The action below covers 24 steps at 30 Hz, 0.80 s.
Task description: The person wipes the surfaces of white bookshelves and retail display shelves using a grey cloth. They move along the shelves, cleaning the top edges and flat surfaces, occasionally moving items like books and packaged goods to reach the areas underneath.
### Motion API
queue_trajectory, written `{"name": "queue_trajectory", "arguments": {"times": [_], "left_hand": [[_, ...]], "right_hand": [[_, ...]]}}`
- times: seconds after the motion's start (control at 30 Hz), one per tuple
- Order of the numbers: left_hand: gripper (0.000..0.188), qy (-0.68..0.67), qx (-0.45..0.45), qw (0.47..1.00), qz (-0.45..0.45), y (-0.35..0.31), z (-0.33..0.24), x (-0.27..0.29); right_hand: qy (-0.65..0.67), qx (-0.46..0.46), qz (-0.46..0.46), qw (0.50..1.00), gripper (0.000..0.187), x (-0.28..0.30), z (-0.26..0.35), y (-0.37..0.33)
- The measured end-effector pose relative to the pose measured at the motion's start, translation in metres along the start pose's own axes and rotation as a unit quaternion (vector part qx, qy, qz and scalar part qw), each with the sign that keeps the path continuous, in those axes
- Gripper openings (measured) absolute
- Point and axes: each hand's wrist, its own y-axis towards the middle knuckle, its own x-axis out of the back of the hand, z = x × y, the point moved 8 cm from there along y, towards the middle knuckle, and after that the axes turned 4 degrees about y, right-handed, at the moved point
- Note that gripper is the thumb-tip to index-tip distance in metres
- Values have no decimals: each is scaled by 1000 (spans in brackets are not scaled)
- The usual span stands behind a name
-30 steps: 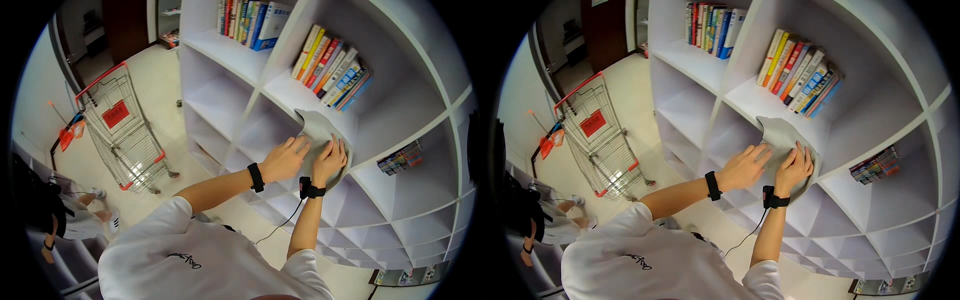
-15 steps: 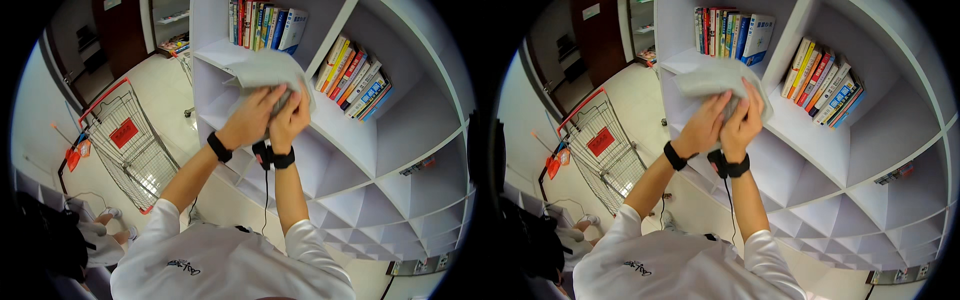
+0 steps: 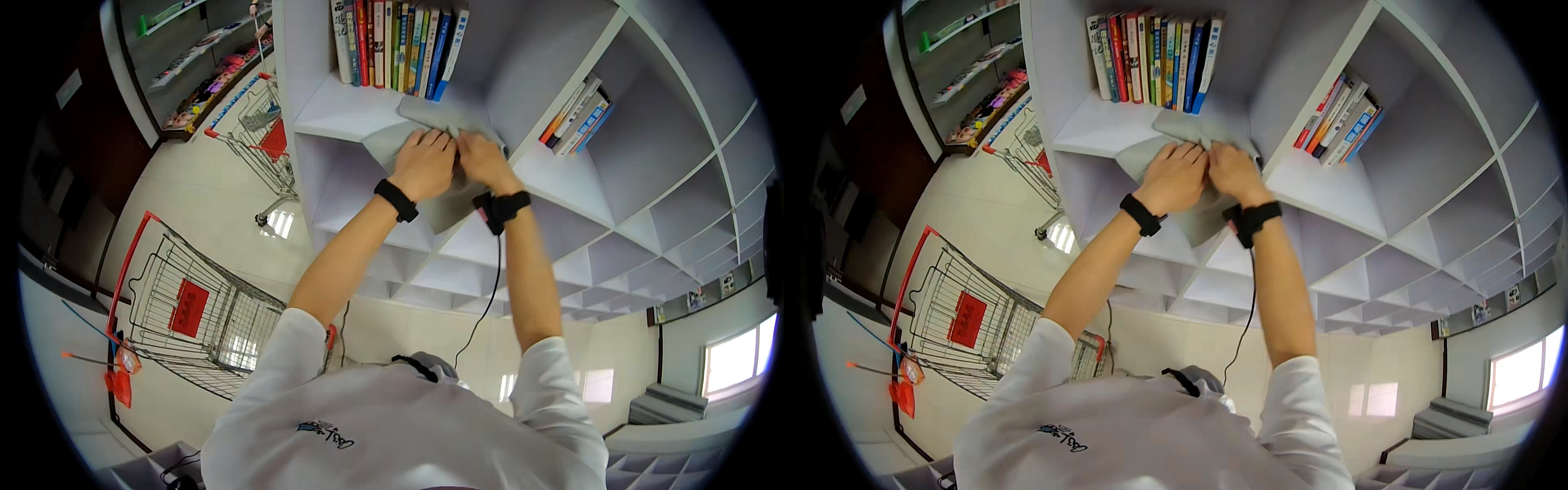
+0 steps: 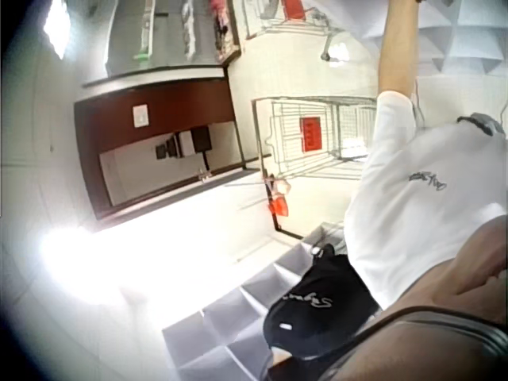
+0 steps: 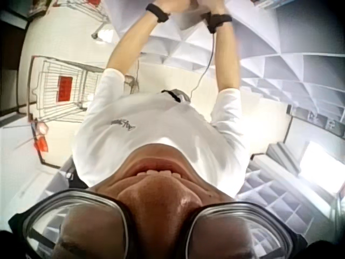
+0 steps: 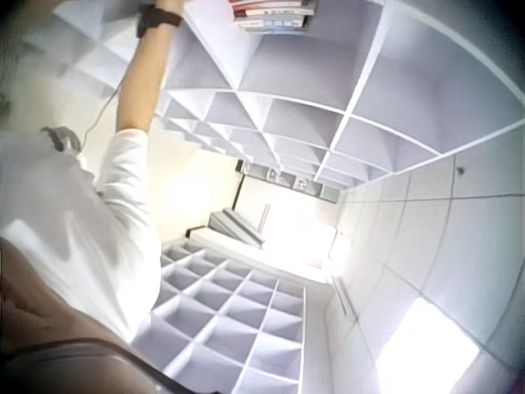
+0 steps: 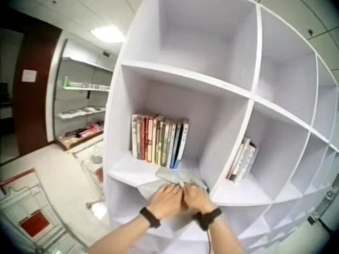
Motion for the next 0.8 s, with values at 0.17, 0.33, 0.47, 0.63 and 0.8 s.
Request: {"name": "queue_trajectory", "arguments": {"times": [0.17,0.33,0.47,0.63,0.8], "left_hand": [[36,37,18,999,-34,-3,10,-1],[32,51,48,997,38,9,10,-3],[25,-55,11,998,39,13,15,7],[23,-63,13,996,64,5,24,9],[25,-88,5,996,15,-5,34,16]], "right_hand": [[-145,15,147,978,29,-17,-5,28],[-236,-52,282,928,33,-32,-23,58],[-267,-115,286,913,34,-34,-58,70],[-262,-142,246,922,34,-40,-55,95],[-274,-199,247,908,33,-32,-52,116]]}}
